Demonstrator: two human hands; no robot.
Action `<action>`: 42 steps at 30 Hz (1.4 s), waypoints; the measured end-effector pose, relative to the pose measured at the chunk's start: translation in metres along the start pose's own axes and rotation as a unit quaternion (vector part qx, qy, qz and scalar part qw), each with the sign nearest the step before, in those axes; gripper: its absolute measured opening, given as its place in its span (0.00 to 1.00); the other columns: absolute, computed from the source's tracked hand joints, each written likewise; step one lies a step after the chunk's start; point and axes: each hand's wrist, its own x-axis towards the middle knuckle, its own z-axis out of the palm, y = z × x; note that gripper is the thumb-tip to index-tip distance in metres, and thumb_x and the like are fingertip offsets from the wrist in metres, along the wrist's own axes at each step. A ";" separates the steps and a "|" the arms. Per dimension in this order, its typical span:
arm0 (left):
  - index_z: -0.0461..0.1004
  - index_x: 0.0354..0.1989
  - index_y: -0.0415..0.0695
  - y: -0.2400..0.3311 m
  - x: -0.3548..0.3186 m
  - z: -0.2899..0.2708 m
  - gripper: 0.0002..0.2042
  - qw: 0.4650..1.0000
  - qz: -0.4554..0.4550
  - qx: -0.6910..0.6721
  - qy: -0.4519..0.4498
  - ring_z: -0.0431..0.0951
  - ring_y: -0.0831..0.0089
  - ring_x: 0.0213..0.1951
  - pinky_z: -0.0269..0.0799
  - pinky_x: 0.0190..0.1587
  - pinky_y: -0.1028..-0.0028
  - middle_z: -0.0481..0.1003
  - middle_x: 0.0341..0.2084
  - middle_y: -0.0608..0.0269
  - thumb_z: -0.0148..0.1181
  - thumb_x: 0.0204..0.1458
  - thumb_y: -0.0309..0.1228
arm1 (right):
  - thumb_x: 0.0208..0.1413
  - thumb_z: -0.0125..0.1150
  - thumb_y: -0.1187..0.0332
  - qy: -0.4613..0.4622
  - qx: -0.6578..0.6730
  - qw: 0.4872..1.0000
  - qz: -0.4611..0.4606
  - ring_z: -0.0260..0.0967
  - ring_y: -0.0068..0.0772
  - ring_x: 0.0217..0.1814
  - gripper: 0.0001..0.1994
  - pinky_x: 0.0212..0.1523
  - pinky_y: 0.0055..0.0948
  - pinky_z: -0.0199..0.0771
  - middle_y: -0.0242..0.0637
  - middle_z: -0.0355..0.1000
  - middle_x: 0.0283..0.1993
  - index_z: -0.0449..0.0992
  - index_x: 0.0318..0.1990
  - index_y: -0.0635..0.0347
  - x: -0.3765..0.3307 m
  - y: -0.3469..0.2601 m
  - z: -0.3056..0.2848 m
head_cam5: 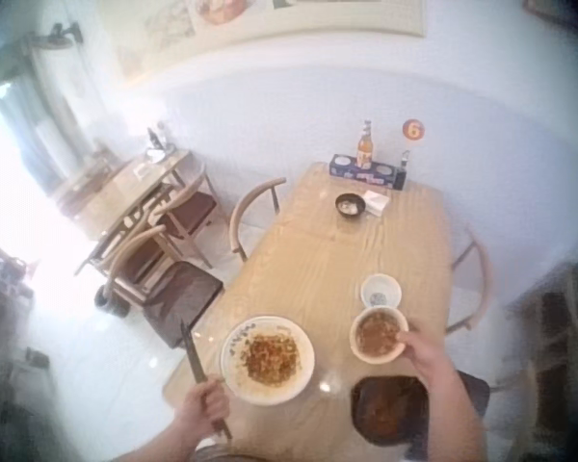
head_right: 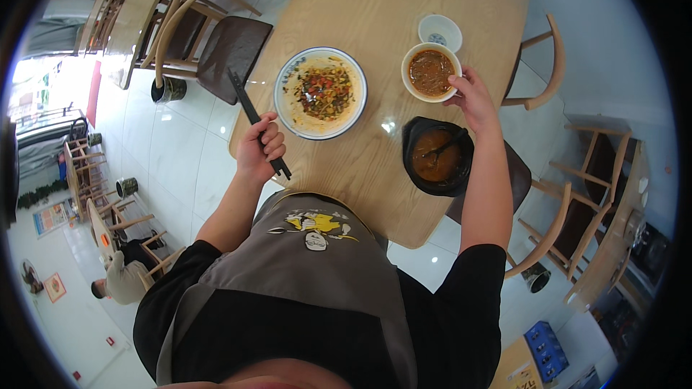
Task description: The person assembles a wrap by placing an egg and noodles into a flatbread, then places it on a tray and serves it to a customer. Afterwards, they clear dirty dishes from a table, carry them to the kitchen, and wipe a table with a cloth.
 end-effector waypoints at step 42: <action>0.75 0.43 0.40 0.037 -0.011 -0.015 0.16 0.961 -0.069 0.261 -0.056 0.51 0.88 0.11 0.44 0.14 0.81 0.60 0.14 0.76 0.62 0.54 0.40 | 0.58 0.61 0.63 0.056 0.241 0.969 -0.009 0.77 0.35 0.35 0.22 0.34 0.33 0.82 0.43 0.73 0.43 0.61 0.54 0.61 -0.077 0.076 0.270</action>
